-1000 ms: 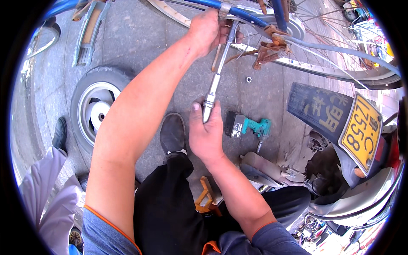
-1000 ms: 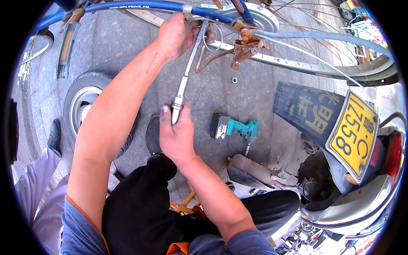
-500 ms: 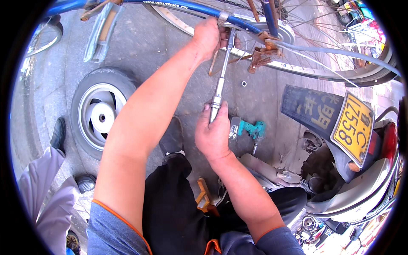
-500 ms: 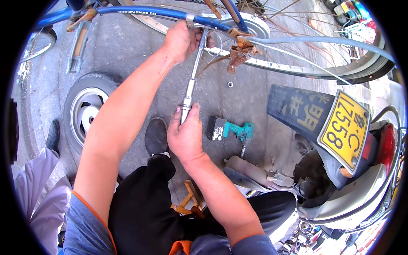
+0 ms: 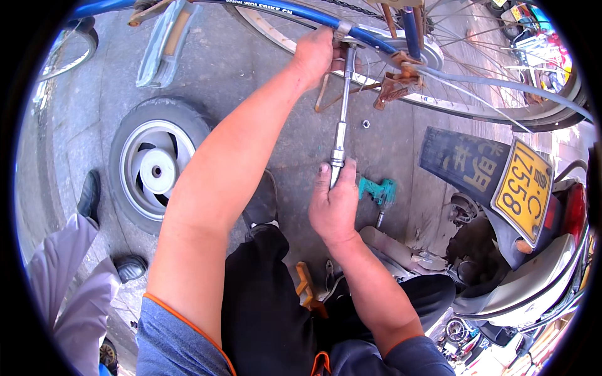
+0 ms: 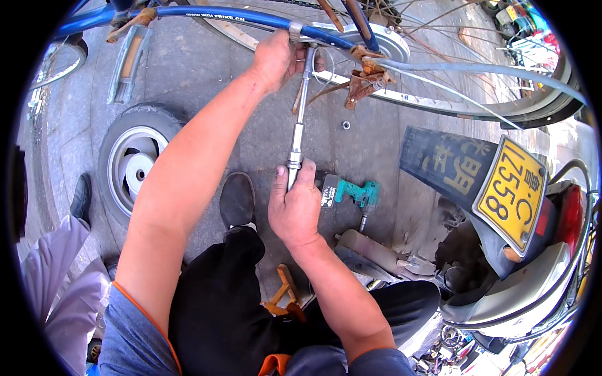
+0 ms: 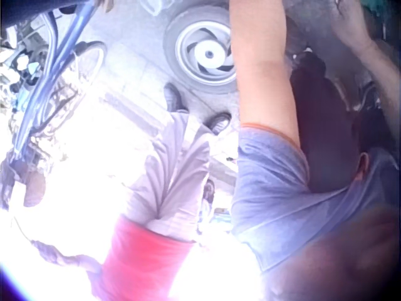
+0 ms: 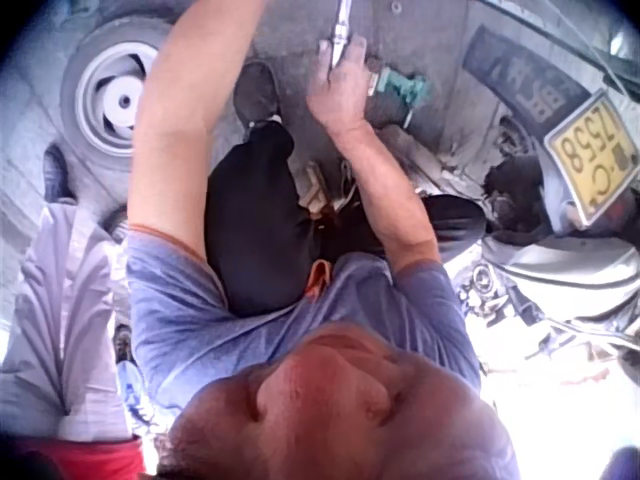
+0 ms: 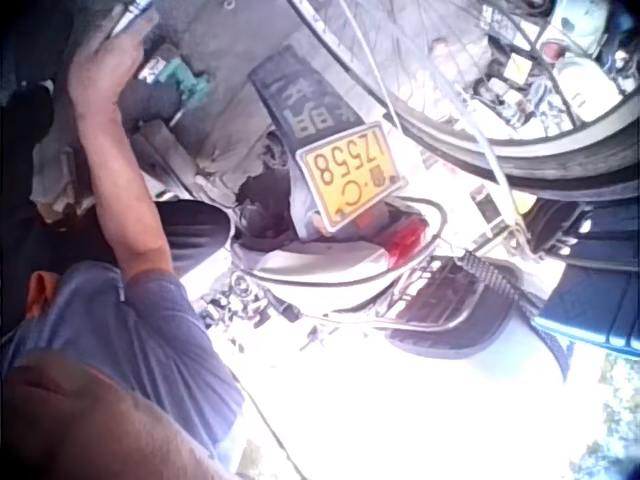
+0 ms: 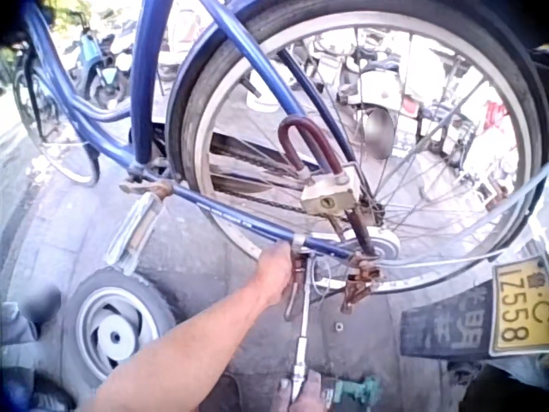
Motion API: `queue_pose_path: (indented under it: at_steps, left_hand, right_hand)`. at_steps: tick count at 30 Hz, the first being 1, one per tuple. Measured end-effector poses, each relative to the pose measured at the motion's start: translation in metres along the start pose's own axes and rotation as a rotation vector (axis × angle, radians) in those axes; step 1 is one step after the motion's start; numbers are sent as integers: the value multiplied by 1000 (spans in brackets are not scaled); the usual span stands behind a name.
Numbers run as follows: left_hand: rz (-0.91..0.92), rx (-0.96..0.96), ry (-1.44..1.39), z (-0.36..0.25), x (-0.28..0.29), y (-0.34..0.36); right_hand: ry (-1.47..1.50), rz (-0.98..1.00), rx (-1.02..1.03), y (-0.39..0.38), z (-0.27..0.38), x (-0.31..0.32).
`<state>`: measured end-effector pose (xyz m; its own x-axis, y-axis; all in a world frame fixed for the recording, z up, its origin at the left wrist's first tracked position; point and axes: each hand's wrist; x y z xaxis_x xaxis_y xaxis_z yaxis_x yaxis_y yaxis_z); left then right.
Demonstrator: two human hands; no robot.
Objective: The person works on the rear wheel area of a bicycle using a socket wrench and by hand, manipulating bolts and components on the frame and axle.
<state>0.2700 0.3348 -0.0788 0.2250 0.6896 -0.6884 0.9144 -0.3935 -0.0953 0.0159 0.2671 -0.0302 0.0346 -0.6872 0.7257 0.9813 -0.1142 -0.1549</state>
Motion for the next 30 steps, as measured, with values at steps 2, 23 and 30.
queue_pose_path:
  at_steps: [2,23,30]
  left_hand:
    - [10,5,7,1,2,0]
    - [-9,24,43,0,-4,-1]
    - [23,46,6,-1,-1,0]
  right_hand:
    - [275,12,-26,0,-1,-4]
    - [-131,22,-17,9,-10,6]
    - [1161,124,-134,7,-6,-5]
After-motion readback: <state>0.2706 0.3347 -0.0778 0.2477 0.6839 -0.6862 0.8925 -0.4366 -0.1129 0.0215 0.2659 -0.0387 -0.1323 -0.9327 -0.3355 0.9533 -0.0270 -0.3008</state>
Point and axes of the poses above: each hand's wrist, its own y-axis towards the middle knuckle, its own x-axis out of the back of the hand, z = x × y, and after that the axes turned 9 degrees about z, right-handed
